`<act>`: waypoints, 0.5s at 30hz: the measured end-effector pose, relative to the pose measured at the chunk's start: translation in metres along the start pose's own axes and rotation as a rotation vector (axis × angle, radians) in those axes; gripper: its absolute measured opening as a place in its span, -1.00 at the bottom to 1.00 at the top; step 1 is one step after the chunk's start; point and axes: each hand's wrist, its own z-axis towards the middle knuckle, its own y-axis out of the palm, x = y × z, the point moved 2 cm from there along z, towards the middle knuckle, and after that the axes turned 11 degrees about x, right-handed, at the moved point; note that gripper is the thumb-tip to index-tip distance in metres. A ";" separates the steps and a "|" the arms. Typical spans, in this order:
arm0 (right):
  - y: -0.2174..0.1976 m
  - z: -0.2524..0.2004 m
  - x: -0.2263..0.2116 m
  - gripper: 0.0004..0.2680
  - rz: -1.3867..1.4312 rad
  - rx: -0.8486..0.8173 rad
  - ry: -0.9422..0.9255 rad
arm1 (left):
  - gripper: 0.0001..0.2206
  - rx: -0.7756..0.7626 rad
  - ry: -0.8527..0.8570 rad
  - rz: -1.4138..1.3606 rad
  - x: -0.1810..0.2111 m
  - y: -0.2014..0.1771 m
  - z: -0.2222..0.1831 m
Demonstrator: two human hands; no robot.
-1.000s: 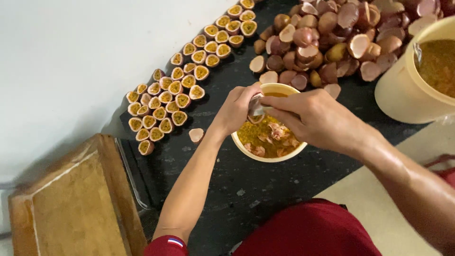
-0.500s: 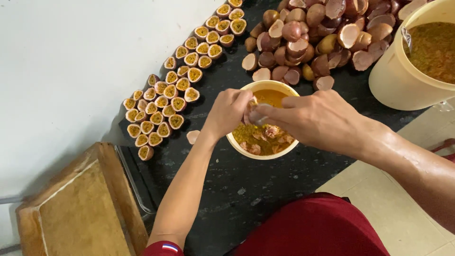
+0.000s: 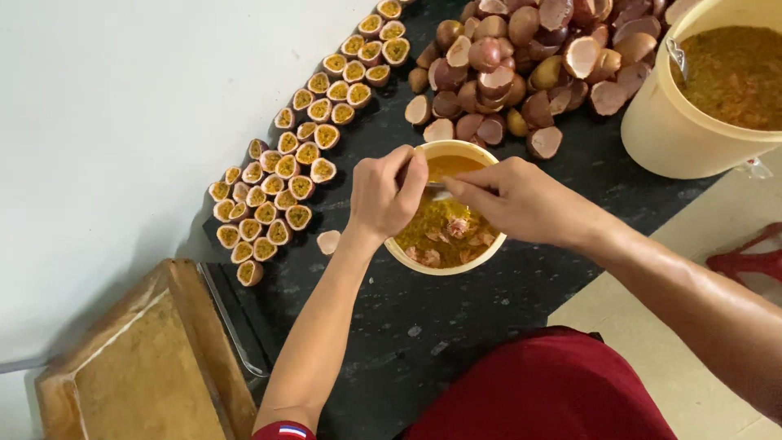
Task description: Scooping the pulp out of halved passion fruits into a bucket using a spoon.
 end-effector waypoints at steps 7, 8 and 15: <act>-0.018 -0.021 -0.004 -0.76 -0.084 0.071 -0.205 | -0.67 0.041 0.265 -0.030 0.002 -0.011 0.001; -0.022 -0.023 -0.010 -0.76 -0.096 0.123 -0.159 | -0.68 0.034 0.249 -0.055 0.002 -0.011 0.002; -0.003 -0.027 -0.014 -0.77 0.029 0.316 -0.395 | -0.67 0.093 0.225 -0.045 0.002 -0.003 -0.002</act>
